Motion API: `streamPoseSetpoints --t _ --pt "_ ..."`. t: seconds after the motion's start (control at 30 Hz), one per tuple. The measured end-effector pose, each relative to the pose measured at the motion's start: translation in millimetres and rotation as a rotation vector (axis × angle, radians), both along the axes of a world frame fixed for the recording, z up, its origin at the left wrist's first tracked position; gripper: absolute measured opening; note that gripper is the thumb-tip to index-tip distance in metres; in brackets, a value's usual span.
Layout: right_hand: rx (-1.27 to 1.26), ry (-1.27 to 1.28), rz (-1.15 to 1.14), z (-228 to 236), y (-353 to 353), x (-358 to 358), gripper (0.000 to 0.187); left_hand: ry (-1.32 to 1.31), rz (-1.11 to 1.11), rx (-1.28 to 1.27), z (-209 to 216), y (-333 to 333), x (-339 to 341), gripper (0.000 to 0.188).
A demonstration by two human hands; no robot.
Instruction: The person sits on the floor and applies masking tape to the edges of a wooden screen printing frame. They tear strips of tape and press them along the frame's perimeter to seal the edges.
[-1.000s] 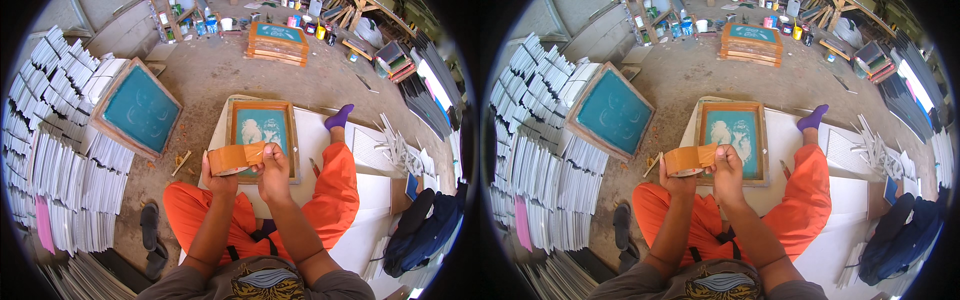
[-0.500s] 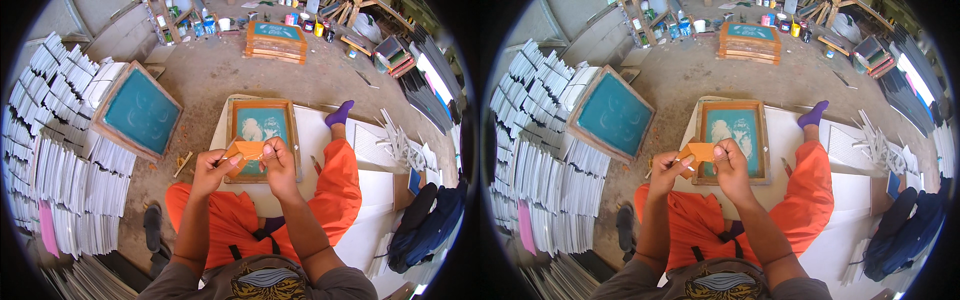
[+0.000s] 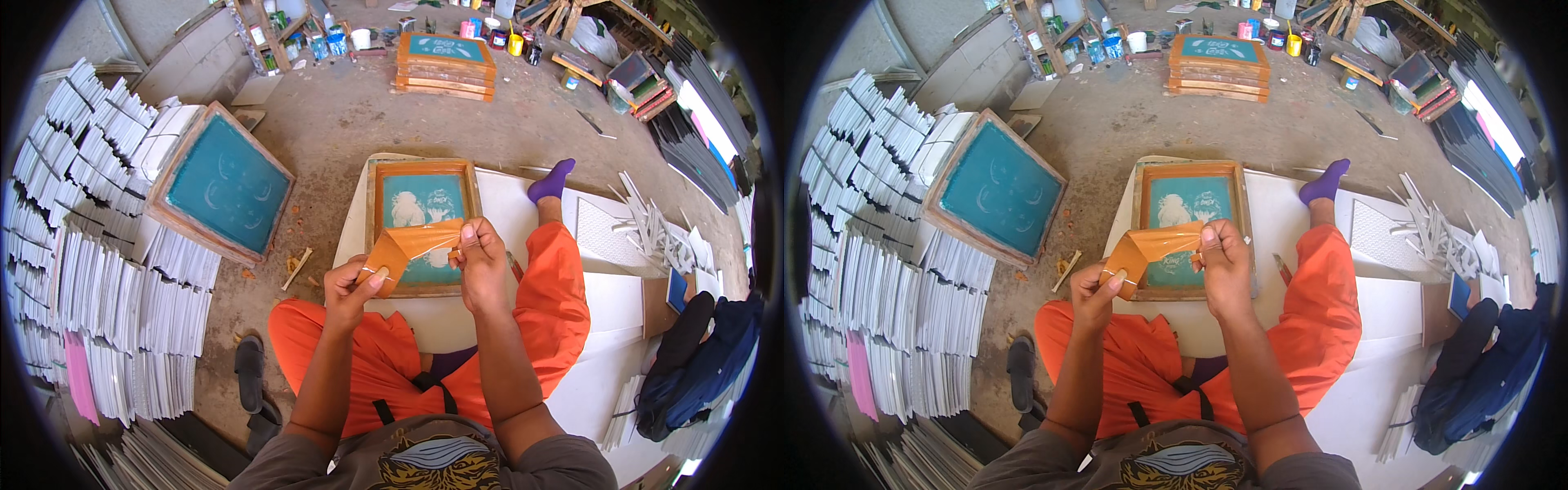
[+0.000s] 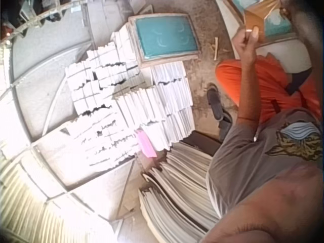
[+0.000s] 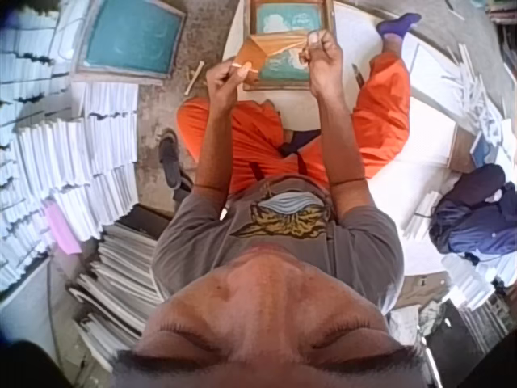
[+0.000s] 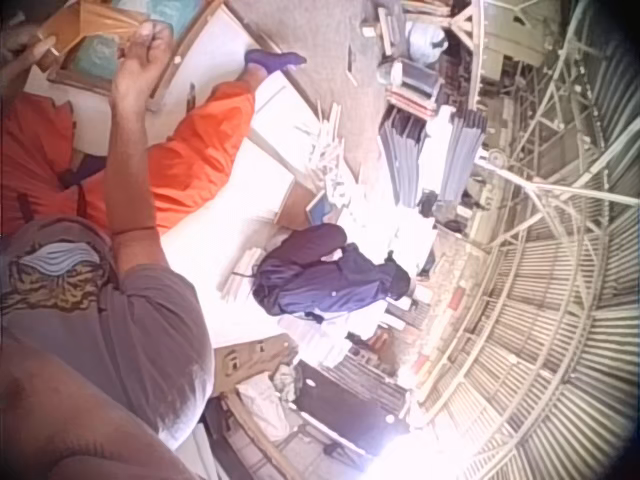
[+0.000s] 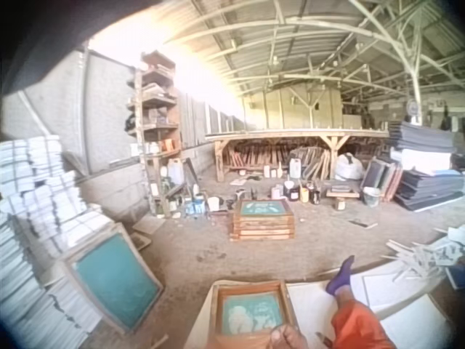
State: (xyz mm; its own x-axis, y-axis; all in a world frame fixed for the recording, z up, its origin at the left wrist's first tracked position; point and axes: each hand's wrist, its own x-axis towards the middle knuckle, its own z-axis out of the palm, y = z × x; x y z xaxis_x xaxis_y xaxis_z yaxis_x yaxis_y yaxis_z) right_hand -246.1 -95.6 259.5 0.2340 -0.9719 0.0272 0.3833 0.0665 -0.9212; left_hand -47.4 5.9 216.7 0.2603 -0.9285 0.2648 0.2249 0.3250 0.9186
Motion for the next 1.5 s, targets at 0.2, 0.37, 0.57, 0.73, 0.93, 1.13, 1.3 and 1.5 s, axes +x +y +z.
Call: streamPoseSetpoints --t 0.2,0.37,0.57,0.73,0.93,1.13,1.3,1.5 --pt "-0.063 0.160 0.088 8 -7 -11 0.021 0.036 -0.113 -0.012 -15 1 12 0.020" --pt "-0.041 0.289 0.100 15 -16 -19 0.020 0.151 -0.262 0.046 -45 7 23 0.019" --pt "-0.032 0.444 0.208 16 1 -6 0.019 0.174 -0.294 0.106 -102 -10 31 0.031" --pt "-0.103 0.499 0.161 -11 3 13 0.018 -0.209 0.218 0.015 -92 -26 -18 0.049" --pt "0.015 0.446 0.089 -15 3 27 0.017 -0.707 0.577 -0.081 -55 -24 -85 0.061" --pt "0.020 0.458 0.024 -36 3 39 0.018 -0.785 0.732 -0.039 -65 -46 -86 0.056" --pt "0.091 0.414 0.059 -47 6 59 0.019 -0.825 0.774 0.021 -66 -44 -59 0.037" --pt "0.068 0.415 0.114 -69 5 97 0.020 -0.864 0.884 -0.026 -73 -45 -18 0.016"
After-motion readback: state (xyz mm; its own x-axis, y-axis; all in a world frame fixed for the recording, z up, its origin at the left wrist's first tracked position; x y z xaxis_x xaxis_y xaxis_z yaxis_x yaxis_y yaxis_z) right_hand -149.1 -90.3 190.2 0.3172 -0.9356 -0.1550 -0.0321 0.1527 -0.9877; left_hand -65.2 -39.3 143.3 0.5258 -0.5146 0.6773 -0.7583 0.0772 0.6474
